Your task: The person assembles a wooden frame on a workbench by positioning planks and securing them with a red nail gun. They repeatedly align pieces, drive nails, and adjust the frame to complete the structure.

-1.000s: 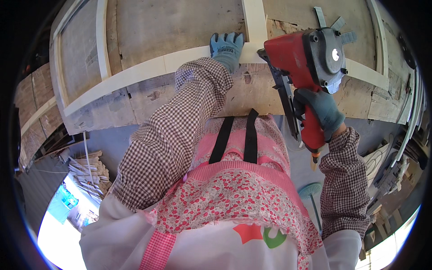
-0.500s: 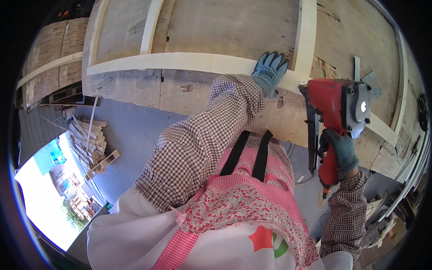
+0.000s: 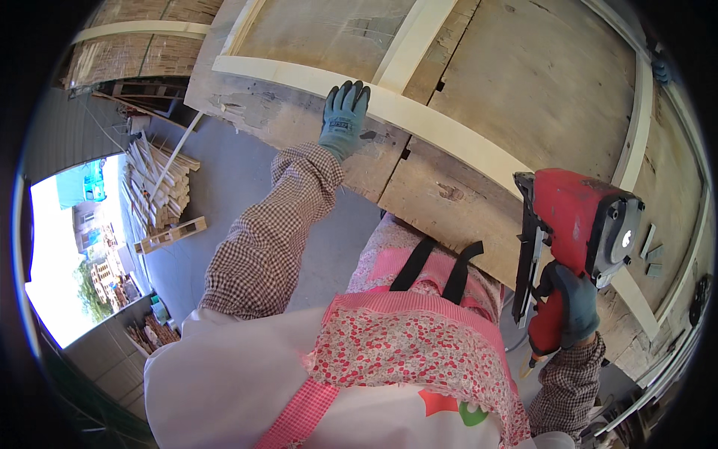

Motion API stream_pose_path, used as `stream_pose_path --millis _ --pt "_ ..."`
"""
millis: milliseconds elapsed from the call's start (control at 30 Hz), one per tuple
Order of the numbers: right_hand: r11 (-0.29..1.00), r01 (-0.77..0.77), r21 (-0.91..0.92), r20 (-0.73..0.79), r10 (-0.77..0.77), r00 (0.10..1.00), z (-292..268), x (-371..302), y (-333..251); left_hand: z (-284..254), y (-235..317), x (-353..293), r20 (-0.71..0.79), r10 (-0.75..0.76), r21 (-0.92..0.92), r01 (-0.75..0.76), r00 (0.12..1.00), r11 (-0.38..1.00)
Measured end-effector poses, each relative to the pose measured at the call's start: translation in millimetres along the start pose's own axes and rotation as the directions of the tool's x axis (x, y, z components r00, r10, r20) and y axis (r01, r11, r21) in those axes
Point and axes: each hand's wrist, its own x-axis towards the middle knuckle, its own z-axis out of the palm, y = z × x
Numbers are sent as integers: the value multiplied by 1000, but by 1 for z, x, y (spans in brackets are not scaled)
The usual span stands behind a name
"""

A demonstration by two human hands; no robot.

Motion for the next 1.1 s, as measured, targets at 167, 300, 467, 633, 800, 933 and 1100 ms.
stream_pose_path --millis 167,300,467,633,800,933,1100 --pt "752 -385 534 123 382 916 27 106 -59 1 -30 37 129 179 -50 -174 975 983" --pt "480 -511 713 223 536 814 46 205 -108 24 -42 47 114 227 -120 -213 967 970" --pt "431 -522 736 298 485 822 69 278 -132 43 -54 64 -41 314 -254 -314 948 915" --pt "330 -530 781 338 489 804 75 288 -126 46 -67 61 -86 379 -343 -384 921 857" --pt "391 -565 727 241 625 743 66 290 -129 38 -79 72 -18 467 -443 -426 884 789" --pt "396 -594 701 261 632 730 61 297 -121 5 -97 93 451 398 -284 -294 799 913" --pt "381 -602 702 295 613 733 57 300 -123 15 -65 100 463 415 -219 -352 783 910"
